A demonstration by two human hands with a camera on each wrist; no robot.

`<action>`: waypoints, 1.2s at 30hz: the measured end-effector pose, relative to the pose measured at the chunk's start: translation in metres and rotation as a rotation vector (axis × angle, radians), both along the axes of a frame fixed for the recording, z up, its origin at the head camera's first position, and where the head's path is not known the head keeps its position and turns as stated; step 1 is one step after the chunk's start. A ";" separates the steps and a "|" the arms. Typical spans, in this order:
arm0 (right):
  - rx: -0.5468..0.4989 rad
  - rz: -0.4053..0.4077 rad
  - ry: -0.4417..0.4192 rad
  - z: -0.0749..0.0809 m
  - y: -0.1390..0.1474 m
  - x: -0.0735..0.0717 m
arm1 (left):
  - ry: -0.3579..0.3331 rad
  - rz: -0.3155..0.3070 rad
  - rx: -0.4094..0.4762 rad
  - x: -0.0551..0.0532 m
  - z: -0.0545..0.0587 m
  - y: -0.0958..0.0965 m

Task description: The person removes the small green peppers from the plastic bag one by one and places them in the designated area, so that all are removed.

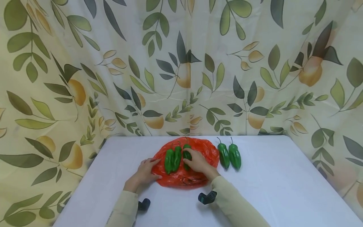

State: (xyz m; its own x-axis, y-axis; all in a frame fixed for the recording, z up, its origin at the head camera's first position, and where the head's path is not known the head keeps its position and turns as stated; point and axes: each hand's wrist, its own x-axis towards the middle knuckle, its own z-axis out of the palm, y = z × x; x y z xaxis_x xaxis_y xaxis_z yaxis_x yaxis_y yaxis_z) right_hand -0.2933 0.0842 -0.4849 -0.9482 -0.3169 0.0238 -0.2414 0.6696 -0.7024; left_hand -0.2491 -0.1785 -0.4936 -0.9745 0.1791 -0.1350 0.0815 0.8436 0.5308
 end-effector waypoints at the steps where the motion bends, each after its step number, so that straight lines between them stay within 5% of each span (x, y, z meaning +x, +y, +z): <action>1: -0.009 -0.004 -0.001 0.000 0.000 0.000 | -0.002 0.002 0.000 0.000 0.000 0.000; 17: -0.060 -0.043 0.058 0.017 0.024 0.020 | -0.003 0.008 -0.019 0.000 -0.004 -0.002; 36: -0.140 -0.003 0.119 0.019 0.071 0.051 | -0.003 -0.002 -0.027 0.000 0.000 -0.001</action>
State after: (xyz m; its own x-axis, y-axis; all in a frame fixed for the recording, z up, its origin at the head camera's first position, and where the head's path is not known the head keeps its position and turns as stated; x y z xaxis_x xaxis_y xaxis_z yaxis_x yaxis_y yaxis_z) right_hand -0.2419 0.1549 -0.4662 -0.9368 -0.3003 0.1796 -0.3269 0.5680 -0.7553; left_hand -0.2494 -0.1796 -0.4935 -0.9738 0.1773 -0.1426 0.0817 0.8575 0.5080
